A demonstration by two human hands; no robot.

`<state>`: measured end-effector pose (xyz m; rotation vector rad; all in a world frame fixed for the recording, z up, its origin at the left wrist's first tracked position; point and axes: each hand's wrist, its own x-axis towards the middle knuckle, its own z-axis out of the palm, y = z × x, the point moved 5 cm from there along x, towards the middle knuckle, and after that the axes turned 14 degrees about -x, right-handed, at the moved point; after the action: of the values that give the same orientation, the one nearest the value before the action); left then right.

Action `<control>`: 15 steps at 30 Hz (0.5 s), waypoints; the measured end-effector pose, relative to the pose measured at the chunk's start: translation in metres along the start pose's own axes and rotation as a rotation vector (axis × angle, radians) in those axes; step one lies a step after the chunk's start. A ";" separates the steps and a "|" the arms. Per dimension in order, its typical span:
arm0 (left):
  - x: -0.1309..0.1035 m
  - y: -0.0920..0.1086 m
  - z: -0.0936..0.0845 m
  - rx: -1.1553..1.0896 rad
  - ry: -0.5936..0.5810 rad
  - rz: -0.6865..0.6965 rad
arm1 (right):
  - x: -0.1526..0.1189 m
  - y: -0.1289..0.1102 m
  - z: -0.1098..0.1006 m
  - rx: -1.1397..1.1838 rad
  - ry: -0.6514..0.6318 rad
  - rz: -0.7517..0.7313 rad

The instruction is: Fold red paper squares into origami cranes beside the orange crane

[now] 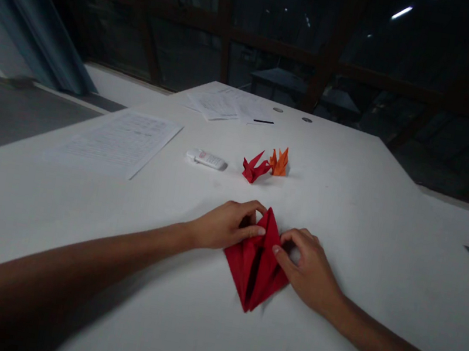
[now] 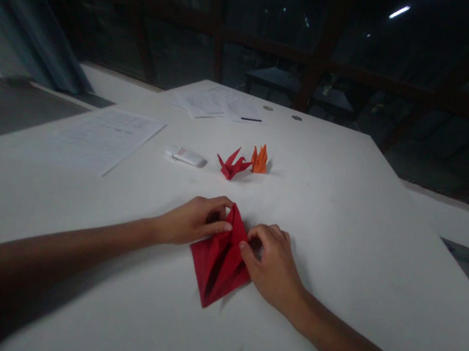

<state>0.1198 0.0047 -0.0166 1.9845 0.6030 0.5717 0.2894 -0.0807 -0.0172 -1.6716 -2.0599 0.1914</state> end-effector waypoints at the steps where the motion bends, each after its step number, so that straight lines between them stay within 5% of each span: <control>1: 0.000 0.001 0.000 0.069 0.020 0.006 | 0.000 -0.001 0.000 -0.006 -0.001 -0.017; 8: -0.005 0.005 0.005 0.277 0.062 -0.003 | -0.002 -0.005 0.004 -0.076 -0.027 -0.078; 15: -0.008 0.009 0.008 0.075 -0.096 0.063 | -0.002 -0.003 0.007 -0.176 -0.039 -0.070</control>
<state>0.1204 -0.0090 -0.0134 2.0949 0.5113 0.4947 0.2834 -0.0820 -0.0229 -1.7053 -2.2165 0.0194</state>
